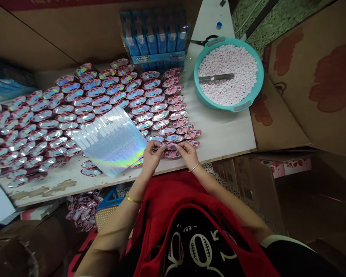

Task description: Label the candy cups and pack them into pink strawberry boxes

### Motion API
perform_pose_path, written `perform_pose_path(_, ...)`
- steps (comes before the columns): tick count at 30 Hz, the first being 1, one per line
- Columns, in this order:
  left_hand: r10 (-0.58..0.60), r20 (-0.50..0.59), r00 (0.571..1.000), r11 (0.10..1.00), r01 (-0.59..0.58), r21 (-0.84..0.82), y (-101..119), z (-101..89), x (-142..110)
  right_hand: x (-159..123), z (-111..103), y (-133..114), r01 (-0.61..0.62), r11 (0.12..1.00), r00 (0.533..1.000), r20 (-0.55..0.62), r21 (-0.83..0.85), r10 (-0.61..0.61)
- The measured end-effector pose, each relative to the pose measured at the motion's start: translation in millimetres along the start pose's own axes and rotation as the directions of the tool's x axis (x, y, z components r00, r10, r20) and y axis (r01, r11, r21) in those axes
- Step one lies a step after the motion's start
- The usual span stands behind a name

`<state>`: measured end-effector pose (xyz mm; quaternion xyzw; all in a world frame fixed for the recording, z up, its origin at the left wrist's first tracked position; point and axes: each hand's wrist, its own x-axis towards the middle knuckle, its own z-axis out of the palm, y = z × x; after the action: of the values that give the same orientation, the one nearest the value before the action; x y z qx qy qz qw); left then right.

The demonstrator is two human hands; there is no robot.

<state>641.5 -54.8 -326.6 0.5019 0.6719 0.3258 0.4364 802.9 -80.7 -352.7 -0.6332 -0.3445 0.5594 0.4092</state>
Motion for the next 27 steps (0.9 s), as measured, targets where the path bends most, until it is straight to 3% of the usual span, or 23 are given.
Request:
perform_pose_path(3,-0.032,0.019,0.999,0.998,0.031,0.052,-15.3,3.2,2.0,-2.7,-0.1,2.9,0.07,0.969,0.995,-0.056,-0.237,-0.086)
perform_pose_path(6,0.006,-0.019,1.0,0.982,-0.003,0.187,-22.1,7.6,4.6,-3.4,-1.3,3.7,0.142,0.803,0.979,-0.04,-0.579,-0.202)
perform_pose_path(8,0.04,-0.039,0.998,0.957,-0.027,0.288,-22.3,10.8,5.5,-2.8,-1.2,4.8,0.171,0.681,0.971,0.004,-0.712,-0.239)
perform_pose_path(16,0.108,-0.039,0.993,0.832,-0.069,0.551,-26.1,19.4,5.0,5.9,0.9,13.7,0.281,0.373,0.946,0.19,-0.884,-0.261)
perform_pose_path(20,0.097,-0.048,0.994,0.811,-0.051,0.583,-27.0,24.9,0.9,8.2,0.2,13.2,0.328,0.344,0.932,0.242,-0.88,-0.269)
perform_pose_path(23,0.1,-0.115,0.988,0.833,-0.02,0.553,-23.2,23.2,-2.6,5.8,-1.1,10.0,0.36,0.36,0.92,0.262,-0.861,-0.292)
perform_pose_path(25,0.142,-0.143,0.98,0.862,-0.051,0.504,-22.4,9.3,-2.1,5.2,0.7,4.9,0.376,0.379,0.908,0.255,-0.846,-0.332)
perform_pose_path(27,0.205,-0.189,0.96,0.884,-0.099,0.457,-26.1,-20.4,1.9,9.7,9.1,-4.5,0.4,0.418,0.889,0.234,-0.816,-0.393)
